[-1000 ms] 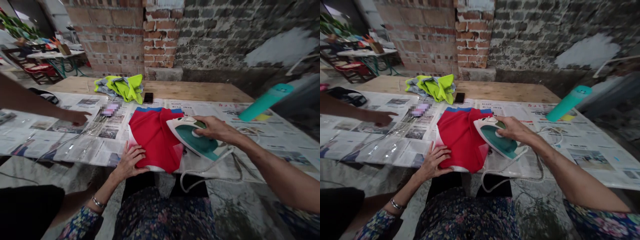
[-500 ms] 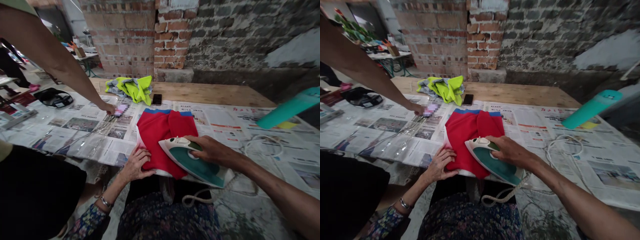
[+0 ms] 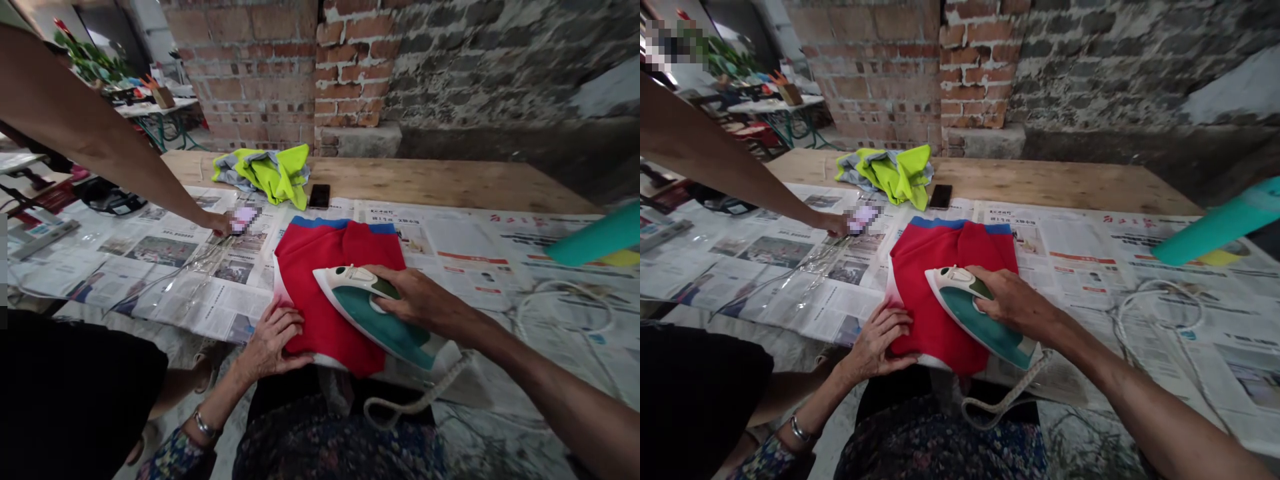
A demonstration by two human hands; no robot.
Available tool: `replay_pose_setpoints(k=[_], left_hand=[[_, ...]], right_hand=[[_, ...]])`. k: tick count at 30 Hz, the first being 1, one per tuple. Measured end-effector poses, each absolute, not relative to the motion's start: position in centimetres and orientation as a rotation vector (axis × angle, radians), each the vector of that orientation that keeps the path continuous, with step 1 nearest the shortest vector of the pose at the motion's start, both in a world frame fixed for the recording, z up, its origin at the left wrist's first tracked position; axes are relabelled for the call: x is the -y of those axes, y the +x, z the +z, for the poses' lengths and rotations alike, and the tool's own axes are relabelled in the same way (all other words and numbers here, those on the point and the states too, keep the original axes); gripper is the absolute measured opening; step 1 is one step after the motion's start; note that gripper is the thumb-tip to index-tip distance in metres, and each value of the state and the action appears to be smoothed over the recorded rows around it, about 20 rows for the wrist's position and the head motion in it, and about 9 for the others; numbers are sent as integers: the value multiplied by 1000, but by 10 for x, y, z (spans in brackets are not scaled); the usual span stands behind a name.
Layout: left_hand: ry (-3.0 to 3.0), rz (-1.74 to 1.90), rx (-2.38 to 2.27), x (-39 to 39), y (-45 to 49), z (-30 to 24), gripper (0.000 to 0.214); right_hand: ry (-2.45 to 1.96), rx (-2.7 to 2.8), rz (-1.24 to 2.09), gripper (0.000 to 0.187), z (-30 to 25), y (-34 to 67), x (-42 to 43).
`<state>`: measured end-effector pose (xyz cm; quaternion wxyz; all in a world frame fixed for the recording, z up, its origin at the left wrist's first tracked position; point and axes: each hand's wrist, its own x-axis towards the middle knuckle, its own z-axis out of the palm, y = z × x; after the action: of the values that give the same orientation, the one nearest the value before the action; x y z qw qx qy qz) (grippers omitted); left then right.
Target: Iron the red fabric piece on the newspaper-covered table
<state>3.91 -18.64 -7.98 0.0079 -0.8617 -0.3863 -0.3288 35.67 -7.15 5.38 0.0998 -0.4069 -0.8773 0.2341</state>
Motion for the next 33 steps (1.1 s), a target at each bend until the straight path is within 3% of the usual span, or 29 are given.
replay_pose_setpoints(k=[15, 21, 33], left_hand=[[-2628, -1117, 1258, 191, 35, -82, 40], [-2234, -1347, 1517, 192, 39, -88, 13], [-2177, -1255, 1586, 186, 45, -93, 20]], right_hand=[[-1396, 2711, 801, 55, 59, 346, 65], [-1352, 2765, 990, 43, 66, 348, 56], [-1359, 2711, 942, 35, 60, 344, 59]])
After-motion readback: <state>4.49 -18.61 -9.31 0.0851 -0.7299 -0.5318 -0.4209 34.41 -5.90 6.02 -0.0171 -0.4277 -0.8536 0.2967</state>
